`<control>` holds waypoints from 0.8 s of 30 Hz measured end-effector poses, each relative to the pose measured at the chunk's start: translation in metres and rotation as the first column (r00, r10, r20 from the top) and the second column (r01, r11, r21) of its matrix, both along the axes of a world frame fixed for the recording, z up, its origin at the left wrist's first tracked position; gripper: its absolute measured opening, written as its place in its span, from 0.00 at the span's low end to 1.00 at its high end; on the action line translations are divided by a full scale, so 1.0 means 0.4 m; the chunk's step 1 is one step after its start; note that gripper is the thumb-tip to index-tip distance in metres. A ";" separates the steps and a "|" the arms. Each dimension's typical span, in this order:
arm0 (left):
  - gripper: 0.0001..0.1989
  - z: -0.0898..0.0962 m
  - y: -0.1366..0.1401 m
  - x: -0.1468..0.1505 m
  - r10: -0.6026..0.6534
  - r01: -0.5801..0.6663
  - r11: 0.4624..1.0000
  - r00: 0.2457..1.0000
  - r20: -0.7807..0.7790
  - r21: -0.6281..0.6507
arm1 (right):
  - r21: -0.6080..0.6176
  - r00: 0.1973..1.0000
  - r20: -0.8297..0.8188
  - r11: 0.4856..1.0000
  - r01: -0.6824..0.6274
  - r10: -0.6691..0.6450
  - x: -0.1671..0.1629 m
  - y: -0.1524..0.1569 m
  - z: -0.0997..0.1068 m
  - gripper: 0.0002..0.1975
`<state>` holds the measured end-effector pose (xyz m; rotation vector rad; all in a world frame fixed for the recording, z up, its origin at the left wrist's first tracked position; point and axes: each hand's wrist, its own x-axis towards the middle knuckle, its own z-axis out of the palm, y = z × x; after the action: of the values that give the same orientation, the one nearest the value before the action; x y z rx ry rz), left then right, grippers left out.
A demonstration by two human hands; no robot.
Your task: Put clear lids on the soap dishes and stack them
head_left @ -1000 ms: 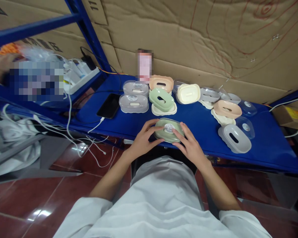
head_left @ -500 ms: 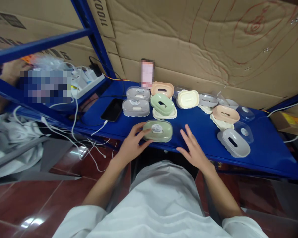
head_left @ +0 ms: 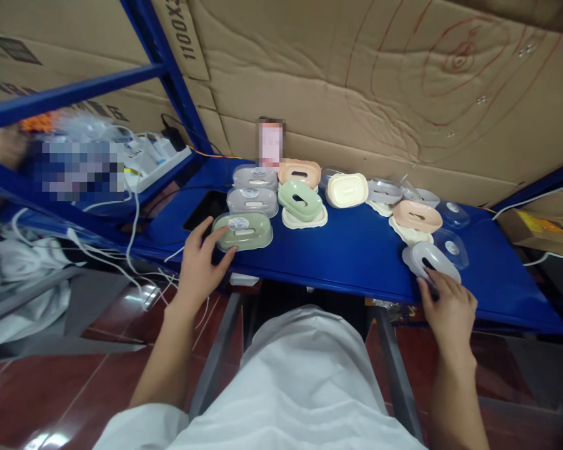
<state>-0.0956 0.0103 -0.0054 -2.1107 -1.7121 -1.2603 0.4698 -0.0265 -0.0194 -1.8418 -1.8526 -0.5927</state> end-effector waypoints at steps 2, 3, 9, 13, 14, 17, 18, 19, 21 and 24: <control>0.20 0.012 -0.009 0.050 0.018 -0.018 0.994 1.000 -0.002 0.111 | -0.038 0.996 -0.030 0.996 -0.082 0.081 -0.014 0.007 -0.032 0.23; 0.20 0.019 -0.018 0.082 0.006 -0.007 0.986 1.000 0.006 0.165 | -0.053 0.991 -0.048 0.990 -0.131 0.128 -0.033 0.014 -0.042 0.22; 0.25 0.045 -0.016 0.279 -0.366 0.367 0.930 0.919 -0.146 -0.024 | -0.141 0.870 -0.110 0.859 -0.492 0.481 -0.212 0.097 -0.018 0.21; 0.25 0.025 0.088 0.338 -0.328 0.304 0.940 0.930 -0.167 -0.156 | -0.127 0.848 -0.112 0.839 -0.529 0.517 -0.293 0.148 0.018 0.20; 0.26 0.017 0.113 0.344 -0.309 0.281 0.945 0.935 -0.175 -0.167 | -0.106 0.862 -0.112 0.857 -0.505 0.494 -0.303 0.154 0.022 0.20; 0.24 -0.009 0.153 0.350 -0.307 0.269 0.942 0.932 -0.190 -0.201 | -0.063 0.900 -0.128 0.903 -0.426 0.416 -0.312 0.157 0.026 0.22; 0.22 -0.017 0.150 0.350 -0.322 0.282 0.937 0.927 -0.195 -0.209 | -0.063 0.903 -0.140 0.906 -0.419 0.407 -0.314 0.157 0.025 0.24; 0.20 -0.022 0.141 0.348 -0.336 0.294 0.932 0.920 -0.201 -0.212 | -0.072 0.897 -0.151 0.901 -0.428 0.414 -0.318 0.158 0.024 0.25; 0.17 -0.025 0.111 0.343 -0.352 0.311 0.929 0.911 -0.214 -0.202 | -0.110 0.866 -0.163 0.864 -0.491 0.472 -0.344 0.169 0.027 0.26; 0.14 -0.014 0.059 0.328 -0.354 0.321 0.931 0.909 -0.222 -0.171 | -0.175 0.781 -0.139 0.761 -0.624 0.608 -0.429 0.209 0.046 0.26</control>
<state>0.0357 0.0340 -0.0109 -2.6029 -1.3993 -0.9167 0.2980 0.0573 -0.0011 -1.2011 -2.3699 -0.0833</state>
